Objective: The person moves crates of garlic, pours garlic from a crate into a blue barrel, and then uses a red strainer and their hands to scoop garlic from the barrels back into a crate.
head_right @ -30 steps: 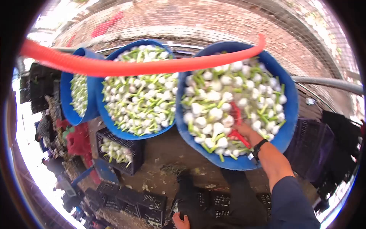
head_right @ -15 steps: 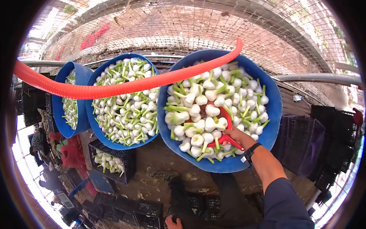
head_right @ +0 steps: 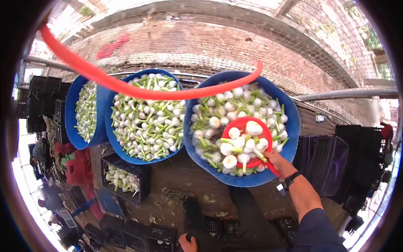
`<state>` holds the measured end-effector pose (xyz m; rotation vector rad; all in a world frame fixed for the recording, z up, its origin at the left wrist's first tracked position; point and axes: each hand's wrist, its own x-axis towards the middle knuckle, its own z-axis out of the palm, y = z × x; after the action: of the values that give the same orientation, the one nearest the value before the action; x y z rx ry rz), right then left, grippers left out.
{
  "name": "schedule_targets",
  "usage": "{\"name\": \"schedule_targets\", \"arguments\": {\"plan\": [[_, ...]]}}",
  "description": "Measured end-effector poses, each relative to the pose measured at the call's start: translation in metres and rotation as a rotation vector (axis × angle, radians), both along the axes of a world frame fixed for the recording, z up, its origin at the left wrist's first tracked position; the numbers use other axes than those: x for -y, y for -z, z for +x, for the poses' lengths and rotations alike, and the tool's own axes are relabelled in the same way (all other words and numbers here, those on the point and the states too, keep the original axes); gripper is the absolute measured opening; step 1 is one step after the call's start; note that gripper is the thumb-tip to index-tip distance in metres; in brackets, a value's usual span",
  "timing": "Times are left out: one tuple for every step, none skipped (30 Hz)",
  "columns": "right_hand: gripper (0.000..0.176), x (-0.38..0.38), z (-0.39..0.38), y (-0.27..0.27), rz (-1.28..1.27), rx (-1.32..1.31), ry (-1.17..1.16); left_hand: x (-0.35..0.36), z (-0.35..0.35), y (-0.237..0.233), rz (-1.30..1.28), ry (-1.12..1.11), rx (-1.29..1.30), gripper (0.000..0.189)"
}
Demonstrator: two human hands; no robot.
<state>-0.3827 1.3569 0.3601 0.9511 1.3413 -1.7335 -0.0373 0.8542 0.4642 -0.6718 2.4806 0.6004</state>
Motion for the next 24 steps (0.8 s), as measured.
{"name": "schedule_targets", "arguments": {"plan": [[0.031, 0.001, 0.003, -0.011, 0.04, -0.013, 0.014, 0.003, 0.0, 0.0, 0.018, -0.042, 0.001, 0.051], [0.03, 0.007, 0.001, -0.021, 0.067, -0.028, 0.019, 0.004, -0.003, 0.0, 0.004, -0.072, -0.01, 0.051], [0.03, 0.015, 0.0, -0.03, 0.066, -0.033, 0.017, 0.006, -0.007, -0.001, 0.009, -0.145, 0.009, 0.049], [0.03, 0.026, 0.0, -0.042, 0.062, -0.035, 0.012, 0.013, -0.008, -0.004, 0.013, -0.222, 0.027, 0.048], [0.029, 0.042, -0.005, -0.061, 0.061, -0.04, -0.016, 0.019, -0.005, -0.002, -0.018, -0.27, 0.014, 0.048], [0.029, 0.065, -0.01, -0.078, 0.061, -0.045, -0.044, 0.027, -0.001, 0.002, -0.013, -0.287, -0.002, 0.048], [0.029, 0.09, -0.012, -0.087, 0.036, -0.052, -0.086, 0.037, 0.004, 0.001, -0.001, -0.299, -0.014, 0.048], [0.029, 0.113, -0.014, -0.095, 0.028, -0.063, -0.076, 0.046, 0.008, 0.001, -0.014, -0.339, -0.026, 0.048], [0.028, 0.136, -0.018, -0.1, 0.026, -0.075, -0.063, 0.055, 0.011, 0.001, -0.011, -0.38, -0.044, 0.048], [0.028, 0.163, -0.023, -0.104, 0.02, -0.084, -0.098, 0.065, 0.016, 0.001, -0.004, -0.42, -0.06, 0.047], [0.028, 0.193, -0.026, -0.107, -0.012, -0.079, -0.105, 0.075, 0.022, -0.001, -0.005, -0.456, -0.066, 0.047], [0.028, 0.223, -0.029, -0.11, -0.039, -0.072, -0.111, 0.084, 0.029, -0.002, 0.004, -0.497, -0.092, 0.047], [0.028, 0.261, -0.037, -0.115, -0.08, -0.062, -0.16, 0.093, 0.036, -0.002, 0.016, -0.537, -0.116, 0.047], [0.028, 0.302, -0.041, -0.122, -0.092, -0.072, -0.151, 0.101, 0.044, -0.002, 0.022, -0.569, -0.119, 0.047], [0.028, 0.335, -0.043, -0.115, -0.104, -0.072, -0.2, 0.109, 0.054, -0.004, 0.008, -0.589, -0.139, 0.047], [0.027, 0.367, -0.044, -0.103, -0.115, -0.07, -0.248, 0.117, 0.064, -0.005, -0.006, -0.609, -0.158, 0.047], [0.027, 0.406, -0.048, -0.102, -0.129, -0.073, -0.313, 0.123, 0.073, -0.006, 0.0, -0.638, -0.161, 0.047], [0.027, 0.447, -0.052, -0.102, -0.142, -0.075, -0.378, 0.129, 0.082, -0.009, 0.017, -0.727, -0.105, 0.047], [0.027, 0.486, -0.053, -0.096, -0.15, -0.088, -0.413, 0.134, 0.092, -0.01, 0.036, -0.815, -0.048, 0.047], [0.027, 0.524, -0.054, -0.09, -0.158, -0.098, -0.447, 0.138, 0.102, -0.013, 0.044, -0.84, -0.047, 0.047], [0.028, 0.562, -0.055, -0.087, -0.19, -0.101, -0.485, 0.141, 0.113, -0.014, 0.048, -0.882, 0.009, 0.049], [0.031, 0.599, -0.055, -0.084, -0.221, -0.103, -0.522, 0.144, 0.123, -0.012, 0.053, -0.922, 0.064, 0.051], [0.036, 0.636, -0.052, -0.079, -0.246, -0.136, -0.528, 0.145, 0.138, -0.008, 0.064, -0.943, 0.064, 0.051], [0.043, 0.673, -0.048, -0.073, -0.272, -0.171, -0.533, 0.143, 0.159, 0.0, 0.071, -0.888, 0.145, 0.054]]}}
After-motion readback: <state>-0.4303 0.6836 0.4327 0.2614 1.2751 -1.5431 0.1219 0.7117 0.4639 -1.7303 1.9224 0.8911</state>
